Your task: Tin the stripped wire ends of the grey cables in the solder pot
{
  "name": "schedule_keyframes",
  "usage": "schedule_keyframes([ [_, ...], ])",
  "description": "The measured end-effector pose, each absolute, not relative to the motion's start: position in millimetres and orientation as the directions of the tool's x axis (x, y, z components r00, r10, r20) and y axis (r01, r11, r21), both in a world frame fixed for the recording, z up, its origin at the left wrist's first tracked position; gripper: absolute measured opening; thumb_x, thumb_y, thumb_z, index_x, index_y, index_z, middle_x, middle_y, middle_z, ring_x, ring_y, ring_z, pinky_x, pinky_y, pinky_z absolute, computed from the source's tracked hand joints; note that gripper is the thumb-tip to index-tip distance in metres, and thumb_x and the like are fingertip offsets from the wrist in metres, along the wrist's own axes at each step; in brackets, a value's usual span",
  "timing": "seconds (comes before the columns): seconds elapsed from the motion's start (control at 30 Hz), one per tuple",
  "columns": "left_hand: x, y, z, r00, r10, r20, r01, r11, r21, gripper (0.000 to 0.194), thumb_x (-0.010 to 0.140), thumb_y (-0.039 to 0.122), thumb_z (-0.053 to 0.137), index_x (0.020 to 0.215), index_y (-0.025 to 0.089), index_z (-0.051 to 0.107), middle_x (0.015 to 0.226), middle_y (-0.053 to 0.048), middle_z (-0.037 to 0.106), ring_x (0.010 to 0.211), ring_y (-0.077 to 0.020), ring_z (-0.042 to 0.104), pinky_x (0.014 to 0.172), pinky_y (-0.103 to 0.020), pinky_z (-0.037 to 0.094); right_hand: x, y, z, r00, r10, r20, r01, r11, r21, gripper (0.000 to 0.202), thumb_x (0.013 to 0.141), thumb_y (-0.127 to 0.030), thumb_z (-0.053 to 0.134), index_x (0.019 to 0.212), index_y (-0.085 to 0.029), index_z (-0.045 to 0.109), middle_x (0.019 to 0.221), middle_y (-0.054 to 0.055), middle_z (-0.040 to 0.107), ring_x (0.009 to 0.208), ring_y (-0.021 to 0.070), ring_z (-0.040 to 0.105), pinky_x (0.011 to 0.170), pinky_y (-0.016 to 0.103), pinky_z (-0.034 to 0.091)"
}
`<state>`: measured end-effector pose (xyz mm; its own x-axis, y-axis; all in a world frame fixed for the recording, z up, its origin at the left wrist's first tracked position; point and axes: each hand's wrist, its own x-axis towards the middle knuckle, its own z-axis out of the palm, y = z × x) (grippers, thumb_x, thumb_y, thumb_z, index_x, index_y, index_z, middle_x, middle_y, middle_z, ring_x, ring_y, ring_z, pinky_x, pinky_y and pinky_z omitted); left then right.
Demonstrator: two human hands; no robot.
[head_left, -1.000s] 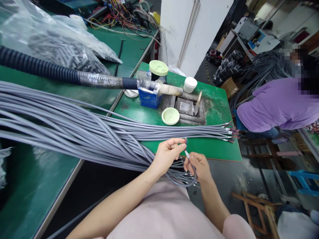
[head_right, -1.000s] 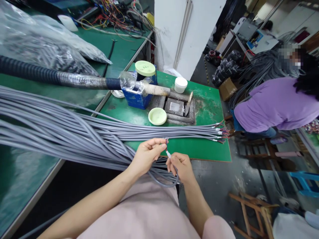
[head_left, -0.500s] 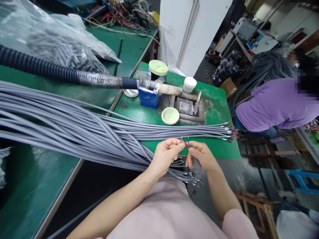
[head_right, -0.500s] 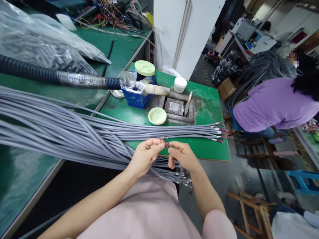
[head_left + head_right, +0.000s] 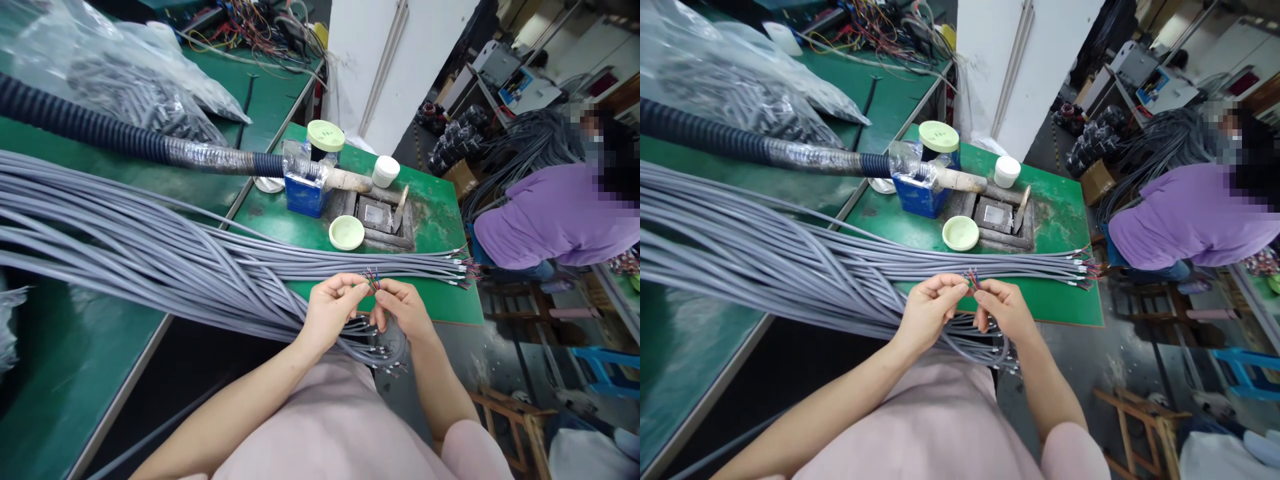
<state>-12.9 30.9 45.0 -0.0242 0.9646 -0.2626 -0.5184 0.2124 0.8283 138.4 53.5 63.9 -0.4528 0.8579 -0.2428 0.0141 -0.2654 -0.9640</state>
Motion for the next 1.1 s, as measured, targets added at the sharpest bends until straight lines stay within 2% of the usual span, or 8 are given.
schedule_keyframes([
  [0.2,-13.4,31.4,46.7,-0.02,0.964,-0.264,-0.51,0.218,0.832,0.026,0.072,0.037,0.074,0.084,0.015,0.07,0.039,0.008,0.045,0.034,-0.0027,0.033,0.037,-0.015,0.022,136.9,51.8,65.0,-0.441,0.863,-0.245,0.066,-0.241,-0.968,0.029,0.084,-0.038,0.064,0.099,-0.014,0.067,0.043,-0.005,0.059,0.036,0.009,0.052,0.05,0.024,0.049],
  [0.43,-15.0,33.4,48.0,-0.013,0.964,-0.266,-0.51,0.222,0.831,0.027,0.069,0.037,0.076,0.08,0.015,0.069,0.039,0.008,0.044,0.035,-0.0025,0.032,0.037,-0.015,0.022,132.6,49.6,66.0,-0.418,0.87,-0.261,0.171,-0.206,-0.963,0.029,0.085,-0.038,0.062,0.099,-0.014,0.068,0.045,-0.005,0.058,0.036,0.0084,0.051,0.042,0.02,0.044],
  [0.77,-14.9,33.7,45.9,0.013,0.957,-0.29,-0.522,0.254,0.814,0.026,0.068,0.037,0.077,0.078,0.015,0.066,0.038,0.009,0.042,0.034,-0.0021,0.03,0.036,-0.014,0.019,128.7,47.5,69.5,-0.415,0.876,-0.245,0.223,-0.163,-0.961,0.027,0.085,-0.037,0.062,0.098,-0.014,0.069,0.045,-0.005,0.058,0.036,0.0075,0.049,0.04,0.018,0.041],
  [1.1,-11.9,30.5,41.5,0.043,0.956,-0.29,-0.631,0.251,0.734,0.021,0.073,0.033,0.075,0.077,0.015,0.066,0.039,0.009,0.043,0.035,-0.0009,0.028,0.038,-0.015,0.019,127.3,49.3,67.1,-0.297,0.935,-0.195,0.092,-0.175,-0.98,0.025,0.082,-0.038,0.065,0.092,-0.015,0.068,0.046,-0.005,0.058,0.039,0.0087,0.051,0.042,0.02,0.043],
])
